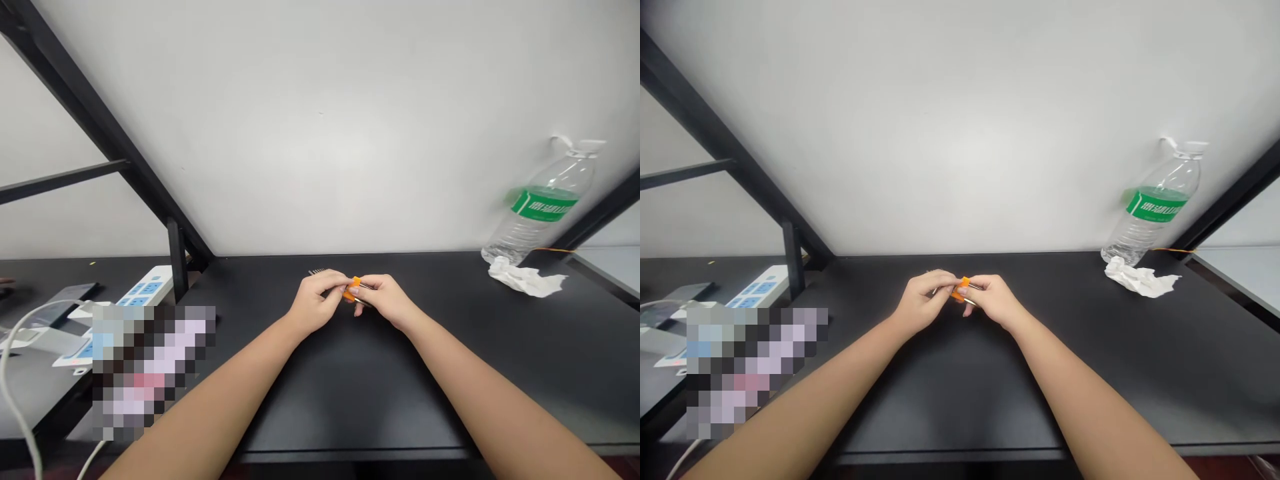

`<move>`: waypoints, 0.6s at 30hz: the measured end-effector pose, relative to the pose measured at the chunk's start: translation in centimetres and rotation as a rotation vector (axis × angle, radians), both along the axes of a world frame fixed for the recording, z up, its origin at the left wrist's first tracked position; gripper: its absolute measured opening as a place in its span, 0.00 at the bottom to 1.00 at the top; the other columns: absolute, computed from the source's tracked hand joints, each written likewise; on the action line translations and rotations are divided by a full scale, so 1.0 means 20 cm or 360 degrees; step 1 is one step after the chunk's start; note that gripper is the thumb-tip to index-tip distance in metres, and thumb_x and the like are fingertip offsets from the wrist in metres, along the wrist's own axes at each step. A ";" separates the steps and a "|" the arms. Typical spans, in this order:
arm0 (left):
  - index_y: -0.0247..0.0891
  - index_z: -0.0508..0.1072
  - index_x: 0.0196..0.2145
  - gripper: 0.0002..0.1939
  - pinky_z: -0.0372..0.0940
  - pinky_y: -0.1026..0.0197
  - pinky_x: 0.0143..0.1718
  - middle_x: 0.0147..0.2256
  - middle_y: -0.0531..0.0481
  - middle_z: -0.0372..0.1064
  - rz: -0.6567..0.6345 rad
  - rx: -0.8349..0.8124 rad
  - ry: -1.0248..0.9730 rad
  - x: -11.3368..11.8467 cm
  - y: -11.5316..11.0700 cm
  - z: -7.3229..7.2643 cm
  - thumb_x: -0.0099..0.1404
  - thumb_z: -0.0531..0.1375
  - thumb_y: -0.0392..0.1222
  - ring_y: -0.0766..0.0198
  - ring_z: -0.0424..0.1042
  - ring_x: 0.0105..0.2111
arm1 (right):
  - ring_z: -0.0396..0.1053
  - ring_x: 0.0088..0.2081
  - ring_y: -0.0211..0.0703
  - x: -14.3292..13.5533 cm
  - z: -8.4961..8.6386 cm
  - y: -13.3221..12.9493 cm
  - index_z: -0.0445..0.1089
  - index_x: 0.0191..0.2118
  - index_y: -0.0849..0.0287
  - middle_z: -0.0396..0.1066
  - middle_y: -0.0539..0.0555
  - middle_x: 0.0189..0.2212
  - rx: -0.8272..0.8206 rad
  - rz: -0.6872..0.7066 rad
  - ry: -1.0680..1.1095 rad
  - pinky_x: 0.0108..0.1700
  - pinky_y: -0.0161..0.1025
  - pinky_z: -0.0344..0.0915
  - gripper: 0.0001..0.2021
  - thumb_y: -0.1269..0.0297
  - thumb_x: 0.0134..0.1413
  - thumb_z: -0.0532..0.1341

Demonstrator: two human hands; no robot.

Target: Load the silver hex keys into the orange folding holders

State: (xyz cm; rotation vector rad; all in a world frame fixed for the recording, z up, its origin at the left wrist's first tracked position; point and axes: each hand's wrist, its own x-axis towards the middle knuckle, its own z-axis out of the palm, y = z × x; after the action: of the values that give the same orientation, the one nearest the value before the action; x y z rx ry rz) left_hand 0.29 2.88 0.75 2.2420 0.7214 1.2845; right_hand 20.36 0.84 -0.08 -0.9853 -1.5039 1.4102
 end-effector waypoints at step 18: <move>0.35 0.77 0.39 0.16 0.67 0.65 0.22 0.27 0.52 0.70 -0.0181 -0.1259 -0.0274 0.08 -0.01 -0.04 0.63 0.66 0.52 0.70 0.66 0.21 | 0.67 0.23 0.36 -0.05 -0.04 0.00 0.67 0.34 0.56 0.69 0.46 0.27 0.0136 -0.0300 -0.0071 0.28 0.35 0.64 0.10 0.59 0.53 0.68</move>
State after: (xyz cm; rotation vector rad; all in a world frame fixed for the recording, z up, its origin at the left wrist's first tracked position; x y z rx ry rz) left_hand 1.84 2.64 -0.07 1.4900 0.8349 0.8986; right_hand 19.37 0.84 -0.95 -1.0814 -1.4502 1.1890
